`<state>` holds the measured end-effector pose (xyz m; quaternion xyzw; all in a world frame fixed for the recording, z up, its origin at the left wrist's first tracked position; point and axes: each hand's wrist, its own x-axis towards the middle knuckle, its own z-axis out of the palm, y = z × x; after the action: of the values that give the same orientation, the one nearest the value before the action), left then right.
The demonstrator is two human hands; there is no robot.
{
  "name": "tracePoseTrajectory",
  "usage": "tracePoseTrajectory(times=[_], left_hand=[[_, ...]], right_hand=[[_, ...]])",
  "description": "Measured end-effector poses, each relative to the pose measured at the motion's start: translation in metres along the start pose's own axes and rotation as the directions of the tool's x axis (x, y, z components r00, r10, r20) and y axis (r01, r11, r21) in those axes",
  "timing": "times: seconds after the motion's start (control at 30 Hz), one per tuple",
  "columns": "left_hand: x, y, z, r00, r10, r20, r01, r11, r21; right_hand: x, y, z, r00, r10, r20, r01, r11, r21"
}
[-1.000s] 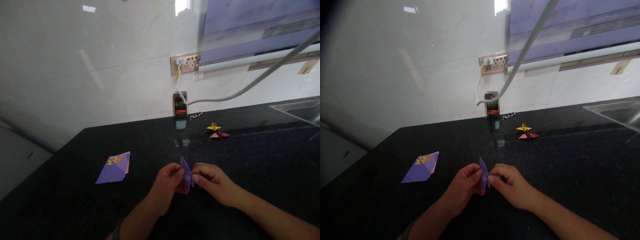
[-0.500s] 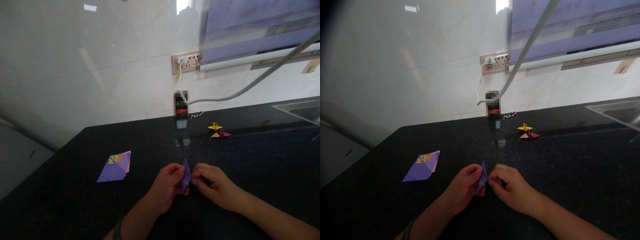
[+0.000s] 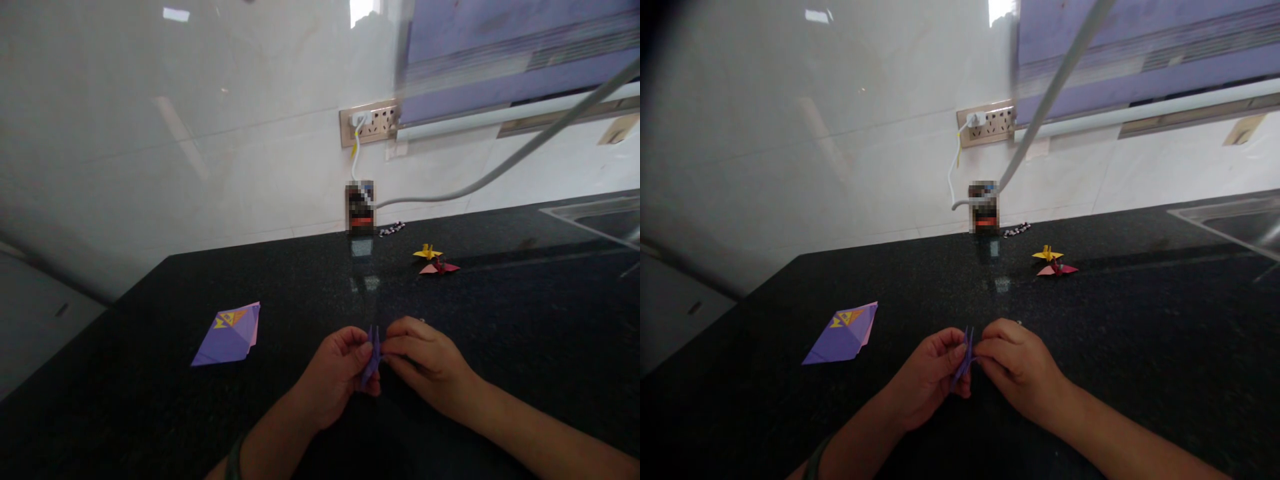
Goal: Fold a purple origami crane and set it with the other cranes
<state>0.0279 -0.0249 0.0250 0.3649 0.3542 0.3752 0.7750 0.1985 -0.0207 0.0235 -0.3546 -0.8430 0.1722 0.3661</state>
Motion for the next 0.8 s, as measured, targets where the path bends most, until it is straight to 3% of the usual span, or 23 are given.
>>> tracePoseTrajectory(times=[0.13, 0.23, 0.33, 0.4, 0.43, 0.47, 0.53, 0.63, 0.8], left_hand=[[0.001, 0.000, 0.000, 1.000, 0.021, 0.006, -0.021, 1.000, -0.007], [0.002, 0.001, 0.000, 0.999, 0.039, 0.010, -0.039, 0.999, -0.011], [0.002, 0.002, -0.001, 0.996, 0.084, -0.016, -0.084, 0.996, 0.006], [0.001, 0.002, -0.001, 0.991, 0.124, -0.040, -0.122, 0.991, 0.045], [0.001, 0.002, -0.001, 0.989, 0.141, -0.043, -0.138, 0.988, 0.071], [0.001, 0.003, 0.000, 0.987, 0.156, -0.041, -0.152, 0.983, 0.099], [0.000, 0.003, 0.001, 0.985, 0.173, -0.012, -0.170, 0.976, 0.139], [0.000, 0.003, 0.002, 0.985, 0.168, 0.038, -0.173, 0.969, 0.175], [0.002, -0.001, 0.002, 0.990, 0.138, 0.041, -0.144, 0.952, 0.270]], right_hand=[[-0.001, 0.005, -0.002, 0.999, 0.007, -0.047, -0.009, 0.999, -0.044], [0.001, 0.006, -0.004, 0.997, 0.062, -0.054, -0.061, 0.998, 0.023], [0.005, 0.007, -0.003, 0.951, 0.282, -0.126, -0.258, 0.949, 0.180], [0.007, 0.008, -0.002, 0.845, 0.523, -0.109, -0.451, 0.808, 0.379], [0.007, 0.007, 0.000, 0.784, 0.620, -0.031, -0.530, 0.694, 0.487], [0.008, 0.007, 0.001, 0.734, 0.674, 0.086, -0.588, 0.567, 0.577], [0.008, 0.003, 0.004, 0.690, 0.651, 0.318, -0.646, 0.354, 0.677], [0.007, -0.003, 0.009, 0.709, 0.586, 0.393, -0.625, 0.263, 0.735], [0.005, -0.001, 0.013, 0.728, 0.591, 0.348, -0.614, 0.335, 0.715]])
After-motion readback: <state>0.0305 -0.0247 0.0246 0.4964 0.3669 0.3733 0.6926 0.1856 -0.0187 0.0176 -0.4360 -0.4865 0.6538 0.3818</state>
